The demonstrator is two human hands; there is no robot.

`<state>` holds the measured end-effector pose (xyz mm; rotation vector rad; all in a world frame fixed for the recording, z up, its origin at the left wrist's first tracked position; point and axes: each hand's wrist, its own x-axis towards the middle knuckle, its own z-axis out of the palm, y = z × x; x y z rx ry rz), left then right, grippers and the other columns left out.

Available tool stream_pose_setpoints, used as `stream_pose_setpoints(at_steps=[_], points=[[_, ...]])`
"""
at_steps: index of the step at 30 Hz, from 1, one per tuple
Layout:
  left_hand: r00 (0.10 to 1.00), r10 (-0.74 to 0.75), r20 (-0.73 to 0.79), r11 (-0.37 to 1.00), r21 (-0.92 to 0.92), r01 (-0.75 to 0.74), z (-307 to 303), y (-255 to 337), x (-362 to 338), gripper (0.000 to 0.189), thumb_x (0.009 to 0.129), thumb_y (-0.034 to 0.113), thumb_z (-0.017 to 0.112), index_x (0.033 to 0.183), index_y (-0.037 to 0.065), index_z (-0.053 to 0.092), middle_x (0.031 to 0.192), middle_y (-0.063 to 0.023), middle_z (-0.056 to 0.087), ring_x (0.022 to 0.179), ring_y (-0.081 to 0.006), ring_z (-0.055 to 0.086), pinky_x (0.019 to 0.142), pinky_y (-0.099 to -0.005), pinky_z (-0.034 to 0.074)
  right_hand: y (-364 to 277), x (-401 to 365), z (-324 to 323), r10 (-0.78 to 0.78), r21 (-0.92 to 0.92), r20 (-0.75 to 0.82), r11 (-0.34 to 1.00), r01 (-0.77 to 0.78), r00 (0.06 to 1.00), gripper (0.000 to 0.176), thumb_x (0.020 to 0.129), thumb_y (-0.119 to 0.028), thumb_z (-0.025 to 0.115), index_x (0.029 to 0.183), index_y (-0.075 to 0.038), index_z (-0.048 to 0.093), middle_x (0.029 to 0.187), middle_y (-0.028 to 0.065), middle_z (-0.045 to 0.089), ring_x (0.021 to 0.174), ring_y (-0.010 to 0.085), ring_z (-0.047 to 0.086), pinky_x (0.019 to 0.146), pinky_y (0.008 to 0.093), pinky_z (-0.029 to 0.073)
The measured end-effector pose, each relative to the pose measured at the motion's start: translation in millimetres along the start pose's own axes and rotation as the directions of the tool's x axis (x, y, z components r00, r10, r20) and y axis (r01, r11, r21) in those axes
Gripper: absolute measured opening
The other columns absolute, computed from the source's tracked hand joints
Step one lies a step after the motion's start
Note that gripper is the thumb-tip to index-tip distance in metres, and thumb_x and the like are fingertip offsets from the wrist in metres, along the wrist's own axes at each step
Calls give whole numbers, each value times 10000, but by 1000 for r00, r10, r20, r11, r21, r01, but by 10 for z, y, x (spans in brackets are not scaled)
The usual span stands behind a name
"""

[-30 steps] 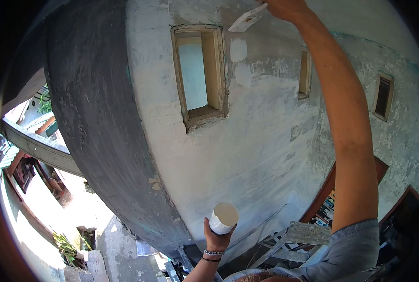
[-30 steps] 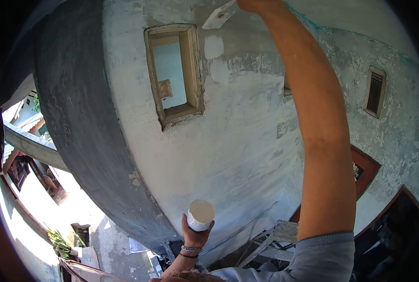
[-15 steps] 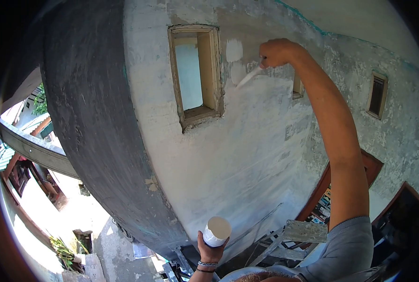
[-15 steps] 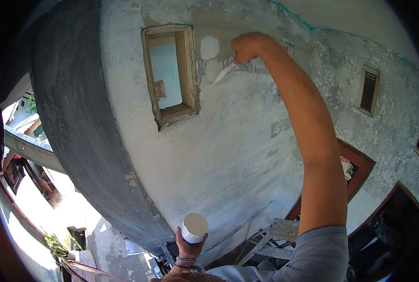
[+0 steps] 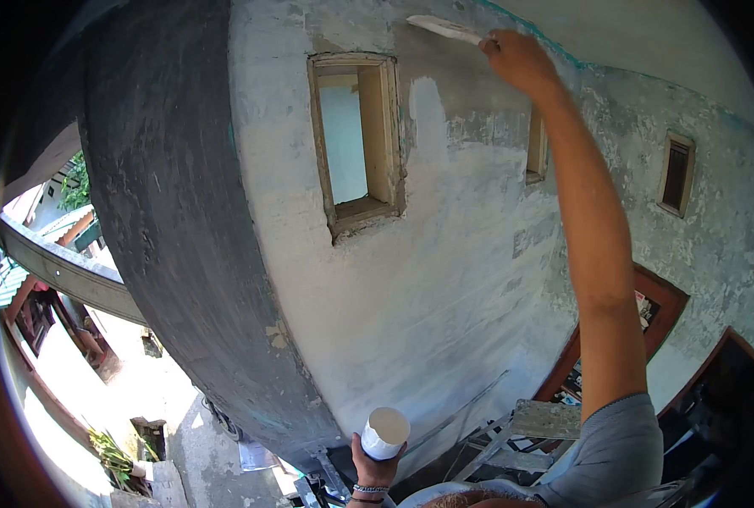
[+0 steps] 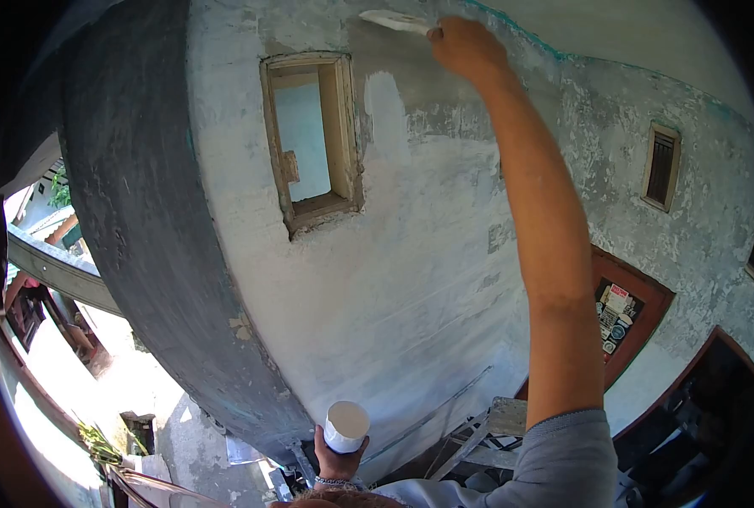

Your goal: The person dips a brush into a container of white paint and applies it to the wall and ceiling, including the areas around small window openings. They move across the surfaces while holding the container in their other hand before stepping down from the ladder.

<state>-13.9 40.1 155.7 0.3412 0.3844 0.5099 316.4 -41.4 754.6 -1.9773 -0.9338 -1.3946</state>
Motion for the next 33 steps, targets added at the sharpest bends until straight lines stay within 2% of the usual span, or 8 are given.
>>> stream_pose_setpoints(at_steps=[4,7,13,16,22,25,31,33], points=[[1000,15,-23,1000,6,-14,16,24,-76,646,909,637,344,1371,201,469,1368,-41,521,1282,-303,461,1064,-559,291,-196,-743,546,87,95,50,991,-92,995,296,943,-295,528,1073,-70,670,1012,174,682,952,364,654,809,473,520],[1000,12,-25,1000,8,-12,-13,54,-126,630,914,626,346,1367,206,473,1369,-35,519,1283,-296,456,1071,-557,276,-150,-1134,537,27,60,114,998,-34,993,299,951,-284,521,1095,-69,671,995,172,685,937,364,658,802,471,521],[999,29,-13,999,21,-29,-72,81,-192,625,909,627,356,1348,204,491,1354,-29,531,1271,-294,465,1058,-558,283,-169,-665,227,105,167,-11,981,-102,994,279,946,-268,527,1055,-65,685,984,167,689,920,359,662,810,476,521],[998,50,-29,999,13,-49,-14,57,-197,625,906,628,359,1341,202,497,1349,-31,536,1268,-292,468,1056,-559,282,-330,-473,283,109,20,28,994,-109,994,275,938,-257,535,1060,-62,686,993,162,690,923,357,664,813,479,522],[999,19,-26,999,41,-18,-93,72,-272,618,903,626,375,1340,208,500,1348,-29,536,1256,-291,477,1048,-557,287,-202,-961,417,42,35,-5,999,-41,999,262,929,-249,544,1023,-49,685,992,149,688,933,353,663,809,478,529],[1000,24,-10,998,57,-24,-95,98,-291,623,901,629,375,1347,211,495,1353,-31,533,1265,-292,471,1050,-561,283,-177,-838,358,70,136,-26,989,-65,997,263,931,-255,544,997,-41,682,978,148,685,934,351,662,810,474,531],[999,28,-19,999,46,-27,-48,90,-316,624,909,624,364,1353,205,490,1356,-39,530,1275,-294,465,1050,-562,290,-198,-736,406,103,10,50,995,-103,993,275,934,-271,545,991,-39,681,974,152,684,935,346,662,805,471,532],[1000,16,-18,999,52,-15,-59,89,-336,618,912,622,362,1348,204,494,1350,-38,534,1267,-294,471,1041,-561,300,-161,-760,383,112,69,17,991,-112,994,277,933,-272,547,986,-35,680,974,154,682,932,347,662,804,471,533]])
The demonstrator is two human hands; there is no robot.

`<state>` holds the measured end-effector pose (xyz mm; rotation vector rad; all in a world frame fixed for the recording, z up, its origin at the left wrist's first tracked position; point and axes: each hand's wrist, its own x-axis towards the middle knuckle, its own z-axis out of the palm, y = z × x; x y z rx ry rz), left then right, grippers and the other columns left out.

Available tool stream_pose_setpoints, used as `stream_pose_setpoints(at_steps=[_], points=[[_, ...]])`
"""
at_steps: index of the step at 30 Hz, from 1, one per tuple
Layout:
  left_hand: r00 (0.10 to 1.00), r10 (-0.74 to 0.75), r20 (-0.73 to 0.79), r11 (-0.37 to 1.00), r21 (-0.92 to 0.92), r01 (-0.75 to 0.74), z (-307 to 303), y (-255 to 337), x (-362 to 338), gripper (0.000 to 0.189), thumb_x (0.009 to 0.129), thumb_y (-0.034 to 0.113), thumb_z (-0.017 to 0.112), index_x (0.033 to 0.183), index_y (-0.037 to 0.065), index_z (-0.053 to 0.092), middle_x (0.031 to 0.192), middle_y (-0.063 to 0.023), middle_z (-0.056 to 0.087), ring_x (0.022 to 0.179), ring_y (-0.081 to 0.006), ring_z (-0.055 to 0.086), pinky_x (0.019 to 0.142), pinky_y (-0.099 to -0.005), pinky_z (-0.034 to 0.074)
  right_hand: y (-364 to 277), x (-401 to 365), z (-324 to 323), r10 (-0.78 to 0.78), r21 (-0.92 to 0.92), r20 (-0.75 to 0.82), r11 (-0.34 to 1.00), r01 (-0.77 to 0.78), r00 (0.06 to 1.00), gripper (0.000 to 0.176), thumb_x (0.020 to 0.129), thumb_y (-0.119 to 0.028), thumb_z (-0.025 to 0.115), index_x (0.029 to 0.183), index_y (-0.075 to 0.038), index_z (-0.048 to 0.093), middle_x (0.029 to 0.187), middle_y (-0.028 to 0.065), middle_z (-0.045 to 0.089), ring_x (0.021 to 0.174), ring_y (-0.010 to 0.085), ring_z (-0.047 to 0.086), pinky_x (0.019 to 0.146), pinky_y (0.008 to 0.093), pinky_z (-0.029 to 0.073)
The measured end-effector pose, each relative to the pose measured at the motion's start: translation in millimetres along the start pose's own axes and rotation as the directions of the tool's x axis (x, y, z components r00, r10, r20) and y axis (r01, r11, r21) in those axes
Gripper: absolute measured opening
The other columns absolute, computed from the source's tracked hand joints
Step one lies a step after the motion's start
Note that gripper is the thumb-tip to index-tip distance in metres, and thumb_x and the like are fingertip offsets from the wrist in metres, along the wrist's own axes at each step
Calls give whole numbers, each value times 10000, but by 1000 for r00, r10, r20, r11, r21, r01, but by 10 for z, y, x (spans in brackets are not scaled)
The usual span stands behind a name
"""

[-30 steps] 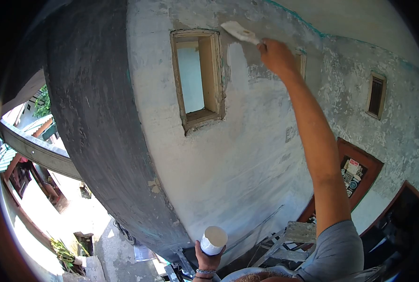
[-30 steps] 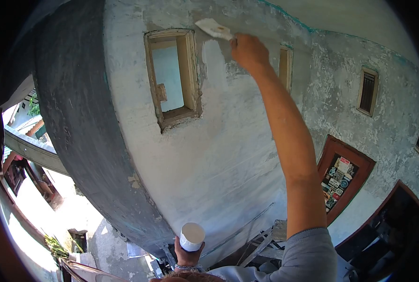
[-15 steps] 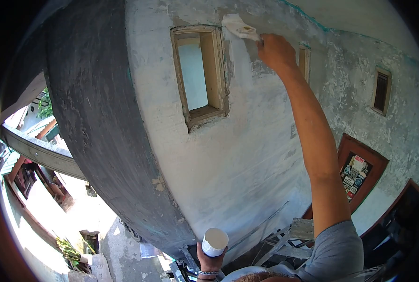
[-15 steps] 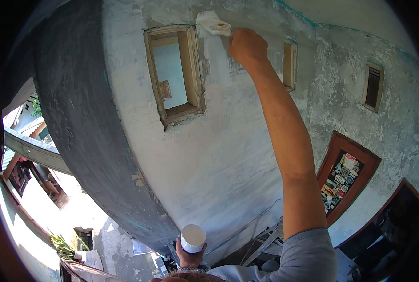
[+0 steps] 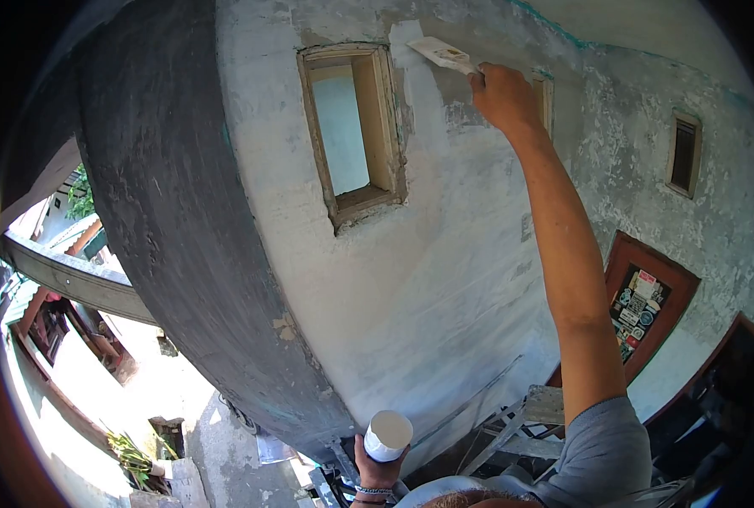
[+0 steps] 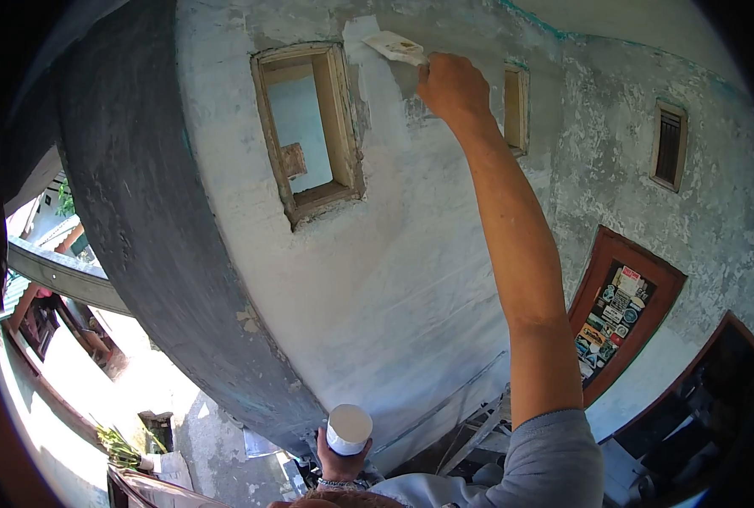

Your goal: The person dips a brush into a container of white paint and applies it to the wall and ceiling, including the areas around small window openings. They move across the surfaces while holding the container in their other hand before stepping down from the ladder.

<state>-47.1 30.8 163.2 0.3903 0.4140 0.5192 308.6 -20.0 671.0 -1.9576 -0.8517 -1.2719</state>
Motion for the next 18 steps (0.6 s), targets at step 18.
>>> stream_pose_setpoints(at_steps=[18], points=[[999,31,22,999,42,-32,-49,-45,-44,701,884,668,361,1373,181,482,1379,-55,520,1298,-313,457,1065,-545,313,-70,-504,174,-71,7,76,997,71,995,240,919,-232,568,947,-18,673,943,179,651,856,375,655,745,481,532]])
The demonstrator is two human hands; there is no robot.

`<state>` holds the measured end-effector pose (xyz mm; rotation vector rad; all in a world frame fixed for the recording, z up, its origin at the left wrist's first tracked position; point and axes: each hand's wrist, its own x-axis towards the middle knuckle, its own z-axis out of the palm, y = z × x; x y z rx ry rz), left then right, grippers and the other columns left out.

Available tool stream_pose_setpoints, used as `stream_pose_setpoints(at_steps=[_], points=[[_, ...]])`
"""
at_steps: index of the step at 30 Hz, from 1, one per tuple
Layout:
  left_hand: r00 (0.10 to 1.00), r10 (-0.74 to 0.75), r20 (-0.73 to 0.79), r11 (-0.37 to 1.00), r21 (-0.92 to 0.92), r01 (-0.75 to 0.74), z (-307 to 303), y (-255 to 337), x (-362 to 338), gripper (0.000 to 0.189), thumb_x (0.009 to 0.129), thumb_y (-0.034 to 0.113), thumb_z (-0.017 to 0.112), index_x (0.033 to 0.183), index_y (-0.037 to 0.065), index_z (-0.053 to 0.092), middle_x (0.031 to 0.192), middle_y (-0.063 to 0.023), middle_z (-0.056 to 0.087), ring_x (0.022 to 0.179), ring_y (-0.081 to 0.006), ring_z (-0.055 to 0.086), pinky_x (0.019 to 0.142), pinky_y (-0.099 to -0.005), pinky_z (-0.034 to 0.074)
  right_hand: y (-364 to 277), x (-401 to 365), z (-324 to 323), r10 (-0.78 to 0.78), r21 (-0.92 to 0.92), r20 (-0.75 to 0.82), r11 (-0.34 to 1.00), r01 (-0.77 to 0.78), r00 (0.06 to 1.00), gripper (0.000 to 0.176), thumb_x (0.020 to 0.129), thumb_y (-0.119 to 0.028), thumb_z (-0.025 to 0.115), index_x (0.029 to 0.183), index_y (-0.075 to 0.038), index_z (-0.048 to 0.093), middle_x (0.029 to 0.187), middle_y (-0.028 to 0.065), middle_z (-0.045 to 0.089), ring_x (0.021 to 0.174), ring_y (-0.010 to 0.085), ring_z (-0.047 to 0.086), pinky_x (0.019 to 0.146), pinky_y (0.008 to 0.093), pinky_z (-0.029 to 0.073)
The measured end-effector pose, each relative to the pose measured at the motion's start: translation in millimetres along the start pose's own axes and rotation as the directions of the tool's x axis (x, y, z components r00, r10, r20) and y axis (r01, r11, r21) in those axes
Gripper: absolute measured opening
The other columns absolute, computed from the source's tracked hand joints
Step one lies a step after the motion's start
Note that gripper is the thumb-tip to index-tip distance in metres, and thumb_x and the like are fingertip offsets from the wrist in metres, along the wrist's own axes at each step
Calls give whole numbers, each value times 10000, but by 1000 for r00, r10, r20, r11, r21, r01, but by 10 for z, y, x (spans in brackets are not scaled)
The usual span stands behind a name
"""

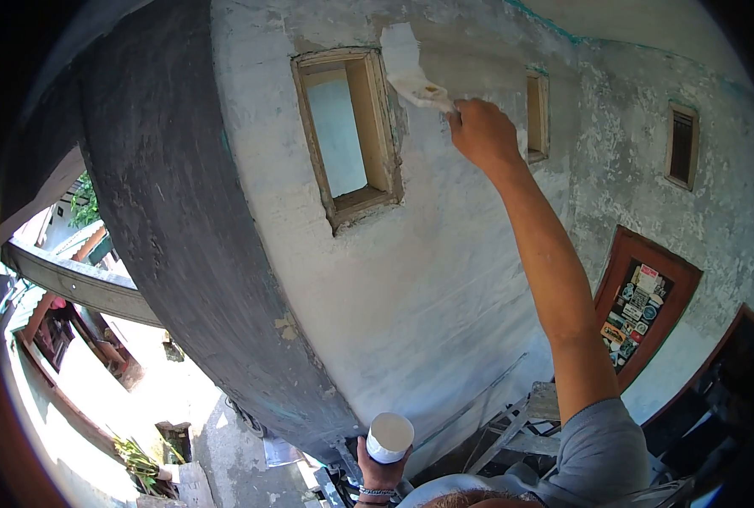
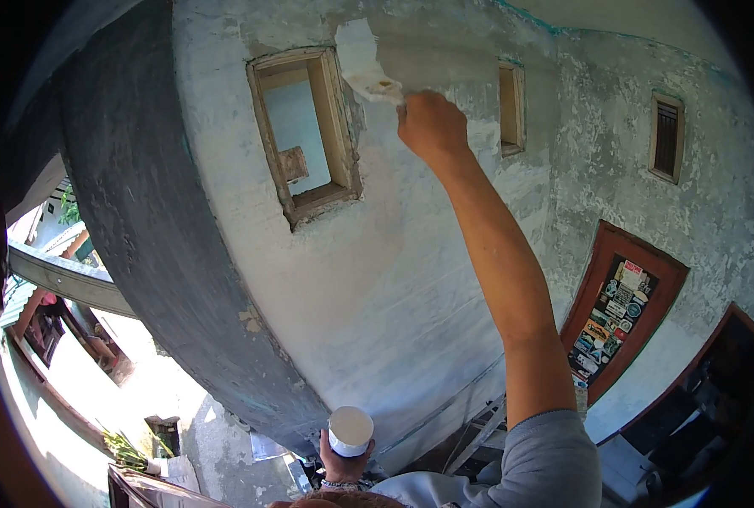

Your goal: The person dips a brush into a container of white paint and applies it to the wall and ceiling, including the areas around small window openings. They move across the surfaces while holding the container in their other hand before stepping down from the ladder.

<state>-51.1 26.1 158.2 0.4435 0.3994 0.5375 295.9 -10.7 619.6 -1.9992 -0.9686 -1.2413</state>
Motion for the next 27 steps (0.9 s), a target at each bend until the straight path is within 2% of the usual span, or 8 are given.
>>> stream_pose_setpoints(at_steps=[5,8,11,14,17,22,25,27], points=[[997,-56,-47,998,-36,55,87,23,-86,579,916,599,371,1279,180,537,1259,-34,587,1189,-271,522,963,-517,370,84,-870,130,63,15,178,998,-67,982,225,927,-201,559,1009,-28,676,949,167,644,846,355,657,739,457,528],[999,-42,-6,999,20,42,83,3,-56,586,916,598,375,1294,179,529,1285,-36,572,1218,-275,502,992,-526,346,211,-1351,214,65,-10,314,998,-66,947,232,919,-217,570,991,-30,685,927,171,659,845,345,662,746,454,529],[995,-91,-33,995,-39,90,99,16,-73,584,917,593,383,1299,175,522,1271,-36,579,1209,-278,511,979,-527,364,378,-1351,-56,68,-94,577,995,-17,814,241,900,-237,594,966,-23,684,957,165,671,894,337,672,789,452,540],[995,-98,-30,994,-45,97,26,-14,-45,582,921,592,373,1308,182,517,1289,-40,569,1221,-281,503,985,-531,365,338,-906,-113,119,-216,683,975,43,720,258,891,-248,598,977,-25,694,980,182,685,922,335,673,823,456,533],[997,-63,-47,998,28,65,13,-71,-3,699,885,678,359,1372,193,481,1381,-48,523,1295,-305,462,1067,-545,307,147,-261,-213,24,-170,597,981,97,802,268,890,-245,601,971,-9,698,928,200,688,892,356,672,804,458,523],[997,-50,-59,998,35,52,79,-89,-19,687,889,674,356,1366,197,488,1368,-46,532,1279,-300,476,1052,-531,327,-43,603,-541,-123,-168,374,966,197,919,291,883,-269,627,943,4,706,797,212,678,792,358,673,744,454,511],[996,-77,-55,997,-17,76,50,-74,-13,606,908,627,371,1316,202,516,1317,-28,553,1247,-276,489,1005,-533,357,-66,709,-817,-47,-85,365,993,83,930,276,896,-269,607,937,-14,704,759,194,672,755,355,667,718,453,510],[994,-95,-47,995,-42,93,35,-65,-24,569,916,605,380,1291,204,530,1290,-21,564,1231,-265,495,984,-533,371,-10,696,-788,-42,-101,126,993,55,991,302,853,-278,646,880,16,710,787,176,700,722,296,678,685,413,522]])
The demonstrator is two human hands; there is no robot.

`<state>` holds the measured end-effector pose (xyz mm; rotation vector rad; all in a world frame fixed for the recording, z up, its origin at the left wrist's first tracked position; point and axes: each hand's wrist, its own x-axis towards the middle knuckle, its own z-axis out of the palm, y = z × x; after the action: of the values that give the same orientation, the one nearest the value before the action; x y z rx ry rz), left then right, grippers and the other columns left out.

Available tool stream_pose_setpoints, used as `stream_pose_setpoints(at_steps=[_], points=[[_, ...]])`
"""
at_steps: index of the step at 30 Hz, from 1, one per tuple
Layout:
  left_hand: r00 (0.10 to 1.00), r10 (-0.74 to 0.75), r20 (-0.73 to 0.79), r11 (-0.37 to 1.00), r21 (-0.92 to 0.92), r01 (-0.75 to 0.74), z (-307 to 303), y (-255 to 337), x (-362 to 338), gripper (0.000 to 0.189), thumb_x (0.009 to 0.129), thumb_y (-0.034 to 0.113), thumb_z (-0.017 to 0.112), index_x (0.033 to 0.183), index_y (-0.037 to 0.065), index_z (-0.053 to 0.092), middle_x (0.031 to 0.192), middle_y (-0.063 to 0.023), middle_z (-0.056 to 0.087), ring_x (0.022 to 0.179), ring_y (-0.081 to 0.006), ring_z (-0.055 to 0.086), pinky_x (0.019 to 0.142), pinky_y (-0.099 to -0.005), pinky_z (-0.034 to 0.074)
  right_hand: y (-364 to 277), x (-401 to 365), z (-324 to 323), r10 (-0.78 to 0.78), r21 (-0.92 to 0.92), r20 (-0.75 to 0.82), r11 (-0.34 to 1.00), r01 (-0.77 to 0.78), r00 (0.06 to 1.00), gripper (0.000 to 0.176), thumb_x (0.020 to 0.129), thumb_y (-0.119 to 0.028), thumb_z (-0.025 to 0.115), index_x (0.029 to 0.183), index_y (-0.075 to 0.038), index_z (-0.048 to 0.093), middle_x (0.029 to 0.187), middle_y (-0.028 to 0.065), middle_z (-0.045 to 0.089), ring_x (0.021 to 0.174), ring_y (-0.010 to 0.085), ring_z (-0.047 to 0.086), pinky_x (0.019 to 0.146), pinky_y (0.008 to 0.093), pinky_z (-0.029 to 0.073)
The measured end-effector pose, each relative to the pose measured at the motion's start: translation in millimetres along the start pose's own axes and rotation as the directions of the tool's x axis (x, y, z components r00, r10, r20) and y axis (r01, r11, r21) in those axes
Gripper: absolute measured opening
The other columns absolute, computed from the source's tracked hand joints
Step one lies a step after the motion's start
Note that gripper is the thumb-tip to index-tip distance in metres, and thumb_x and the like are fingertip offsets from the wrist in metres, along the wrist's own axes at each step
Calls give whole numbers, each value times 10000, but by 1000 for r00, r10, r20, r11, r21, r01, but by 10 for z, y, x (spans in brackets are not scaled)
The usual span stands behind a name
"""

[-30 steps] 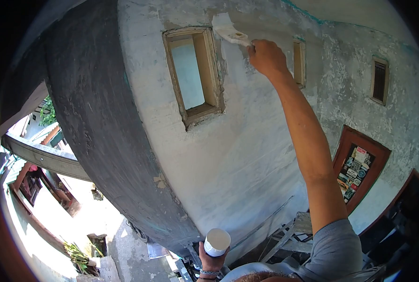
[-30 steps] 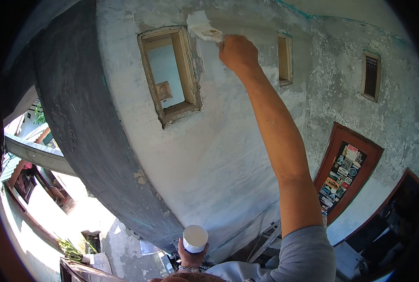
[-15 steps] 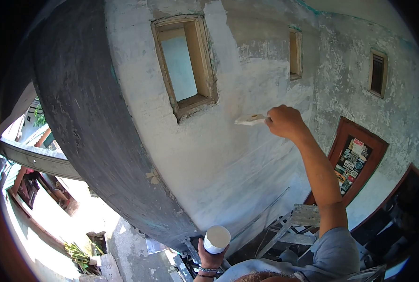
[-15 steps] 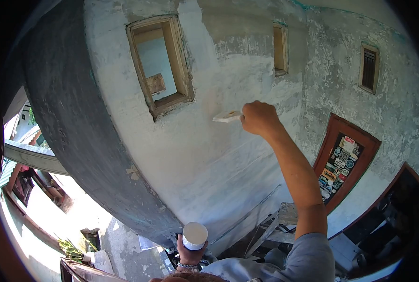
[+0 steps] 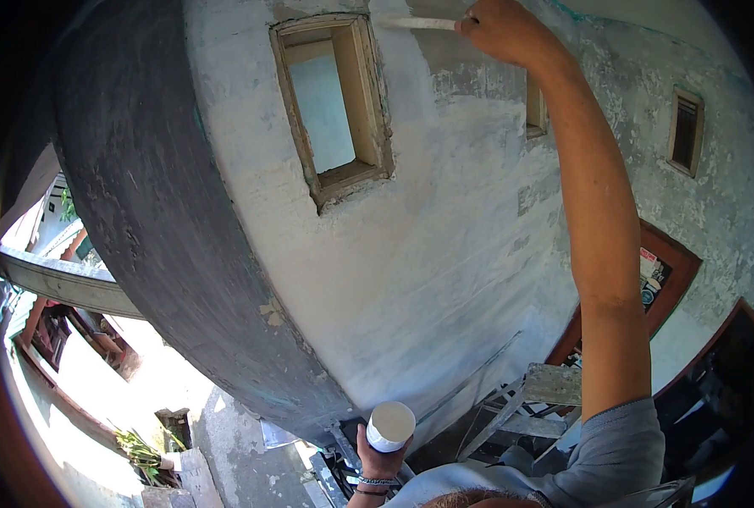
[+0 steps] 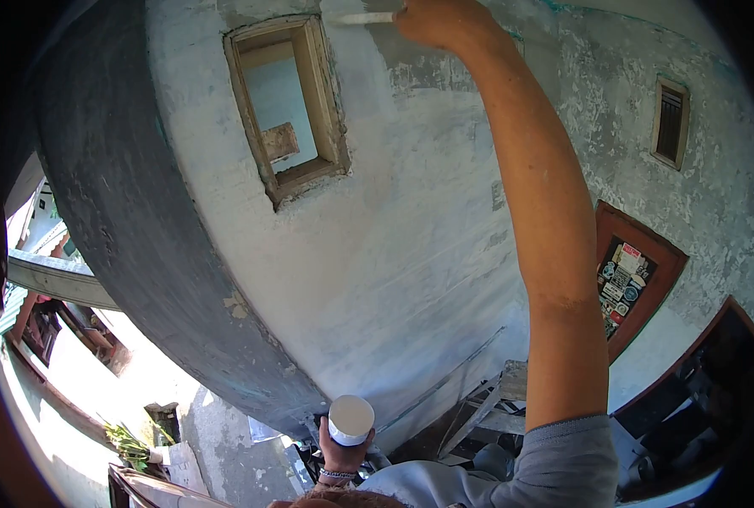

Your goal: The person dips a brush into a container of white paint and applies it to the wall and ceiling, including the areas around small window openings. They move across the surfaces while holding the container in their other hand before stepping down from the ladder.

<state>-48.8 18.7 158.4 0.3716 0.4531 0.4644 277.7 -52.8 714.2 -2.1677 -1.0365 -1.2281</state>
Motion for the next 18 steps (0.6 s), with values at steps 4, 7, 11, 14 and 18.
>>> stream_pose_setpoints(at_steps=[4,7,11,14,18], points=[[997,59,54,983,173,-67,14,20,-28,576,909,615,387,1285,203,533,1278,-32,570,1218,-266,504,979,-525,378,-101,-190,328,88,104,-69,991,-80,994,259,910,-270,586,946,-40,699,777,171,680,740,354,661,707,461,514],[999,22,36,994,103,-26,-7,29,-2,584,907,621,389,1289,204,532,1282,-38,570,1223,-269,503,988,-529,371,-187,-626,743,24,32,-2,999,-24,1000,246,922,-252,568,937,-39,690,846,161,683,802,349,669,731,465,533],[998,-29,53,998,51,26,-57,11,18,594,909,625,382,1310,210,522,1307,-38,561,1241,-277,495,1018,-538,346,-176,-1440,983,-36,49,180,998,28,983,247,957,-230,529,965,-34,680,882,159,653,853,323,653,736,447,514],[998,-43,49,997,59,40,-28,15,-2,605,911,626,372,1326,209,512,1330,-38,551,1253,-282,487,1038,-544,324,0,-1588,863,39,168,296,981,-92,954,270,966,-244,529,920,-13,661,807,149,650,759,306,639,679,431,486],[998,-38,41,998,55,36,-15,0,-5,613,914,622,366,1328,194,511,1335,-38,548,1261,-282,483,1036,-544,326,243,-1235,783,82,462,205,871,-170,975,360,993,-319,492,876,-5,624,676,73,572,553,197,504,570,354,419]])
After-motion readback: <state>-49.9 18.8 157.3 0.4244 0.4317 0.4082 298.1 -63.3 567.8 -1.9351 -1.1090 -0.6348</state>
